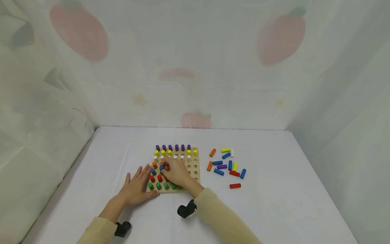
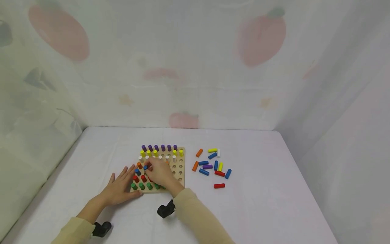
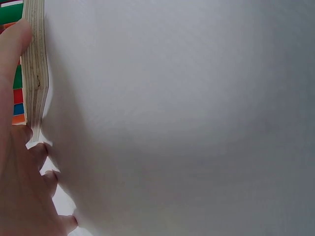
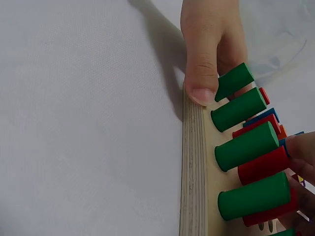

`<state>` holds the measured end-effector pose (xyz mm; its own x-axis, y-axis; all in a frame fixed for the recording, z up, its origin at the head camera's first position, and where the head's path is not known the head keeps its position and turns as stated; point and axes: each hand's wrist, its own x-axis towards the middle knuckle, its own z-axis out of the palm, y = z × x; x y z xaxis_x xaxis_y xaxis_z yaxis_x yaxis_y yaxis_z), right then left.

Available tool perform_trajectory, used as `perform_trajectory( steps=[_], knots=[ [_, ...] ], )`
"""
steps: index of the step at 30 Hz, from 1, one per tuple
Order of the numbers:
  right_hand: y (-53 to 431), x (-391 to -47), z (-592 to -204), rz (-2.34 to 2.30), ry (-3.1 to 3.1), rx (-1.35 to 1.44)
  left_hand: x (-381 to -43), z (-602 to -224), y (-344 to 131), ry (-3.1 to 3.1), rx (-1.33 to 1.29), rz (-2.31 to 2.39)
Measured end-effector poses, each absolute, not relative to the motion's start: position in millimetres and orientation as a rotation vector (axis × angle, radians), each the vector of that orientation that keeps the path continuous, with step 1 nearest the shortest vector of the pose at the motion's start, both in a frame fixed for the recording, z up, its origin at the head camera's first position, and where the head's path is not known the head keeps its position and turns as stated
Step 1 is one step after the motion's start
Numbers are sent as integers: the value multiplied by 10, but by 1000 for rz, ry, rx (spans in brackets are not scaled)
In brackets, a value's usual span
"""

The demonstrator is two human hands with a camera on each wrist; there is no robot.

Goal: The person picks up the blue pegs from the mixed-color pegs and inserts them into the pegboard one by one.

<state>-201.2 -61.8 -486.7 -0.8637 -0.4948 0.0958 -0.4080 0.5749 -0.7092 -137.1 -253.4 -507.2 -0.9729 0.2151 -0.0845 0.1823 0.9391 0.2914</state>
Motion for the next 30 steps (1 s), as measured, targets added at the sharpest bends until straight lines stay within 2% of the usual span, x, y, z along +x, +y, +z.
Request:
perform_trajectory(
  steps=[17, 30],
  knots=[
    [-677, -1985, -4869, -996, 2798, -740, -1370, -5070, -2532, 2983, 313, 426],
    [-658, -1944, -4782, -789, 2886, -878, -1355, -5034, -2504, 2992, 315, 446]
  ],
)
